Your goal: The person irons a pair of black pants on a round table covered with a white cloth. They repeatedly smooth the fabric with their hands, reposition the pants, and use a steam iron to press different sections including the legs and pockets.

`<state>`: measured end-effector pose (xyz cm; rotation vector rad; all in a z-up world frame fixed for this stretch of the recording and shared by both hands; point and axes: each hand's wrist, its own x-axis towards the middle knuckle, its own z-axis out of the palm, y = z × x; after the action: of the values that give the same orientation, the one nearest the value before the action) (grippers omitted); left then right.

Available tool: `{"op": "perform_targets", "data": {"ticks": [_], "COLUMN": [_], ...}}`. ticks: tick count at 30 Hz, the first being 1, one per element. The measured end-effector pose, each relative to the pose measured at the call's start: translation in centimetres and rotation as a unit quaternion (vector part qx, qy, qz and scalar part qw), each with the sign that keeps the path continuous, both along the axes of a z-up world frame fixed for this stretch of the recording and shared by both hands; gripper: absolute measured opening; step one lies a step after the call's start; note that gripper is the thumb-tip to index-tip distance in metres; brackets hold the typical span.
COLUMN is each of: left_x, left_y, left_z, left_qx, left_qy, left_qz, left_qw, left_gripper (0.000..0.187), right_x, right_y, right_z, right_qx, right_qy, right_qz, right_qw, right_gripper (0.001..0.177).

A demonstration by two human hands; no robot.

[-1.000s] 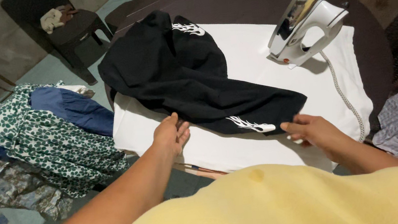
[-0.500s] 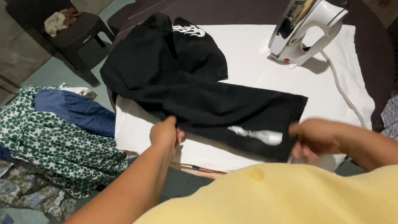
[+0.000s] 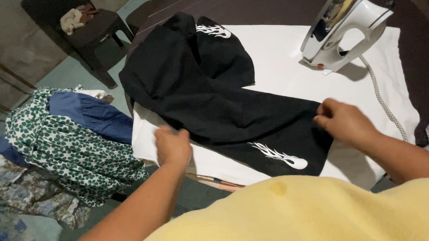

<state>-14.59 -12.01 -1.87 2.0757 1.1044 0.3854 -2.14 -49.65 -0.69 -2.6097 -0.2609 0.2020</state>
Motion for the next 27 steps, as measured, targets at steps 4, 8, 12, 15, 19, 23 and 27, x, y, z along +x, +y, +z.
{"op": "perform_targets", "data": {"ticks": [4, 8, 12, 15, 19, 23, 27], "left_x": [1.6, 7.2, 13.5, 17.1, 20.3, 22.5, 23.5], "left_y": [0.9, 2.8, 3.9, 5.2, 7.7, 9.0, 7.0], "left_z": [2.9, 4.7, 4.7, 5.2, 6.9, 8.7, 10.1], "left_qx": [0.208, 0.328, 0.469, 0.528, 0.531, 0.522, 0.509], "left_qy": [-0.225, -0.124, -0.074, -0.025, 0.123, 0.045, -0.028], "left_qz": [-0.133, -0.388, -0.549, -0.591, -0.605, -0.594, -0.592], "left_qw": [0.943, 0.852, 0.687, 0.609, 0.581, 0.610, 0.625], "left_gripper": [0.022, 0.016, 0.029, 0.040, 0.035, 0.025, 0.025], "right_x": [2.6, 4.4, 4.2, 4.3, 4.9, 3.6, 1.8], "right_y": [-1.8, -2.5, -3.4, -5.1, -10.1, -12.1, -11.5], "right_z": [-0.8, -1.6, -3.5, -5.7, -6.3, -4.7, -0.5], "right_qx": [-0.033, -0.107, -0.089, -0.058, 0.044, 0.145, 0.215], "right_qy": [-0.047, -0.021, 0.076, 0.092, 0.162, 0.272, 0.287], "right_qz": [-0.042, -0.048, -0.089, -0.111, -0.105, -0.239, -0.333], "right_qw": [0.997, 0.993, 0.989, 0.988, 0.980, 0.921, 0.872], "right_gripper": [0.034, 0.039, 0.031, 0.025, 0.022, 0.022, 0.023]}}
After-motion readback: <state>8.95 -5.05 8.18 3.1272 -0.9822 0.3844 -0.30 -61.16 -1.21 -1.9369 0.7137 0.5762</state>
